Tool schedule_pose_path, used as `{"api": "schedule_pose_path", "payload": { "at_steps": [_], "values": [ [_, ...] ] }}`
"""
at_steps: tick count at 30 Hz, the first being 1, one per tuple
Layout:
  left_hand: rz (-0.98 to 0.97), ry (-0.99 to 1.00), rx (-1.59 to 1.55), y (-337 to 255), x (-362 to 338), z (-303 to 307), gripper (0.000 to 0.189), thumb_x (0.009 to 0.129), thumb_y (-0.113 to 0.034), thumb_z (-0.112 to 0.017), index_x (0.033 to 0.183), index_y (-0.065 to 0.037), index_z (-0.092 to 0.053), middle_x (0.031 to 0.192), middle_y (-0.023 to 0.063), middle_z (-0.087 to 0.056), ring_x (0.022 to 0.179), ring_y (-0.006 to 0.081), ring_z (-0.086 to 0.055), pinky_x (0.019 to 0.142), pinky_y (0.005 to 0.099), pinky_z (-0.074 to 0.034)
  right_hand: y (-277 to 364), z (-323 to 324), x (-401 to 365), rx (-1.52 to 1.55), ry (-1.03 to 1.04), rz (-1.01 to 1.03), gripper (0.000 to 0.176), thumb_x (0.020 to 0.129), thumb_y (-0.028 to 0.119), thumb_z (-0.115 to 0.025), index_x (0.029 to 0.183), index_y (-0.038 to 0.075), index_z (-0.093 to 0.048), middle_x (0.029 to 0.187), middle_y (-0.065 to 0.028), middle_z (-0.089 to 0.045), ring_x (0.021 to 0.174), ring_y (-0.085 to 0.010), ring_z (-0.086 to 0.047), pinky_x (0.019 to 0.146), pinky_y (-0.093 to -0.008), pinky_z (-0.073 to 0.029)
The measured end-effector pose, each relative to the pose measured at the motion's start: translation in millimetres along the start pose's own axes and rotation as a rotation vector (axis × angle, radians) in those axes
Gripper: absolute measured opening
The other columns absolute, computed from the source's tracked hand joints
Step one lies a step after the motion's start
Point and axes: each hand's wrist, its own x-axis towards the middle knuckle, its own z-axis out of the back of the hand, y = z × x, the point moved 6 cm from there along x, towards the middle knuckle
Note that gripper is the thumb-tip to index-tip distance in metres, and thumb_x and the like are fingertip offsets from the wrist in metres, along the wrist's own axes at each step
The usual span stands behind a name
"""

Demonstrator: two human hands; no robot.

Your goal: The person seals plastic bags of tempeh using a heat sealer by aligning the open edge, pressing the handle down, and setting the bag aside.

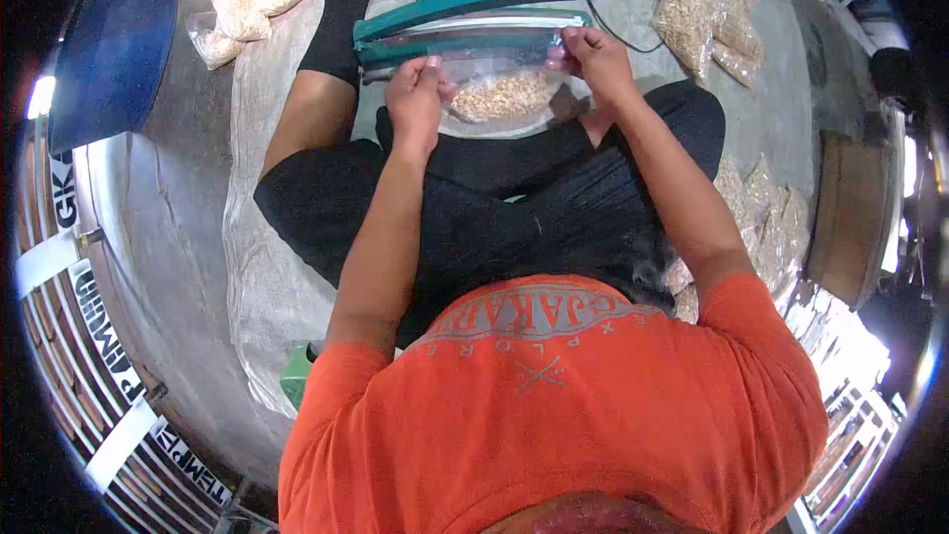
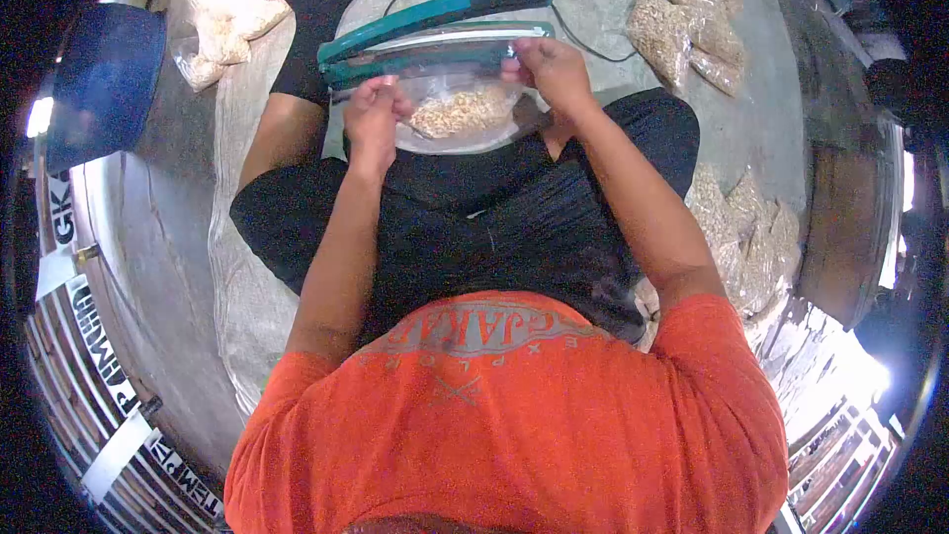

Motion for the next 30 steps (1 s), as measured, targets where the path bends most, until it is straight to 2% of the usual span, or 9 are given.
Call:
{"api": "schedule_pose_path", "payload": {
  "at_steps": [3,6,9,11,12,15,22,24,30],
  "values": [
    [0.044,0.006,-0.045,3,14,-3,0.018,0.099,-0.017,-0.067,0.102,0.001,-0.066,0.08,0.0046,-0.064,0.063,0.0129,-0.061,0.058,0.0291,-0.051,-3,3,6,-0.025,-0.045,-0.054,0.034,0.107,0.025,-0.055,0.119,-0.004,-0.066,0.101,-0.0148,-0.073,0.09,-0.0207,-0.073,0.081,-0.032,-0.058],
    [0.083,0.038,-0.055,2,20,-6,0.019,0.099,-0.018,-0.068,0.105,0.0,-0.066,0.083,0.0047,-0.063,0.065,0.0134,-0.06,0.06,0.0289,-0.052,-5,6,6,-0.009,0.002,0.105,0.036,0.107,0.03,-0.055,0.116,-0.003,-0.068,0.1,-0.0127,-0.074,0.093,-0.0186,-0.072,0.083,-0.0321,-0.056],
    [0.104,0.072,-0.025,9,21,-6,0.023,0.101,-0.021,-0.067,0.111,0.0,-0.065,0.09,0.0057,-0.064,0.073,0.0146,-0.062,0.067,0.0298,-0.054,-22,6,7,-0.335,0.011,0.133,0.037,0.105,0.033,-0.059,0.11,-0.001,-0.072,0.1,-0.0089,-0.076,0.094,-0.0163,-0.07,0.086,-0.0323,-0.054],
    [0.12,0.065,-0.251,6,13,-7,0.02,0.102,-0.019,-0.065,0.106,0.0,-0.064,0.088,0.0065,-0.065,0.075,0.0129,-0.062,0.069,0.0291,-0.054,-33,4,13,-0.103,0.024,0.054,0.037,0.103,0.034,-0.062,0.103,-0.001,-0.074,0.1,-0.0064,-0.076,0.092,-0.0141,-0.068,0.086,-0.0309,-0.053],
    [0.142,0.085,-0.276,3,8,-6,0.021,0.103,-0.018,-0.063,0.11,0.001,-0.064,0.092,0.0072,-0.066,0.079,0.0135,-0.063,0.076,0.03,-0.055,-33,5,15,-0.199,0.023,0.059,0.025,0.104,0.025,-0.063,0.105,0.001,-0.071,0.098,-0.0042,-0.073,0.091,-0.0137,-0.066,0.086,-0.0285,-0.051],
    [0.119,0.005,-0.309,4,1,-9,0.021,0.103,-0.018,-0.062,0.11,0.002,-0.065,0.09,0.0064,-0.066,0.077,0.0137,-0.062,0.076,0.0295,-0.055,-30,2,13,-0.134,-0.004,0.103,0.024,0.103,0.023,-0.065,0.103,0.001,-0.071,0.099,-0.0044,-0.073,0.09,-0.0132,-0.065,0.083,-0.0269,-0.05],
    [0.102,0.0,-0.127,17,25,-10,0.019,0.101,-0.015,-0.064,0.11,0.002,-0.065,0.091,0.0063,-0.065,0.08,0.0162,-0.064,0.078,0.0324,-0.057,-26,-5,9,-0.027,-0.134,0.015,0.021,0.102,0.018,-0.063,0.105,-0.001,-0.07,0.099,-0.006,-0.072,0.087,-0.0145,-0.068,0.08,-0.0269,-0.053],
    [0.111,0.035,-0.135,17,37,-11,0.018,0.1,-0.014,-0.064,0.109,0.002,-0.065,0.087,0.0053,-0.063,0.076,0.0158,-0.063,0.076,0.0312,-0.057,-37,-8,17,0.249,-0.155,-0.03,0.02,0.102,0.016,-0.061,0.103,-0.002,-0.069,0.094,-0.0059,-0.071,0.083,-0.0155,-0.068,0.077,-0.0279,-0.053],
    [0.195,0.06,-0.153,26,51,-11,0.019,0.101,-0.015,-0.062,0.11,0.002,-0.065,0.09,0.0068,-0.064,0.077,0.016,-0.064,0.074,0.0316,-0.058,-33,-1,16,0.038,-0.239,-0.061,0.023,0.099,0.016,-0.061,0.096,-0.003,-0.073,0.083,-0.0069,-0.073,0.074,-0.0147,-0.065,0.069,-0.0291,-0.049]
  ]
}}
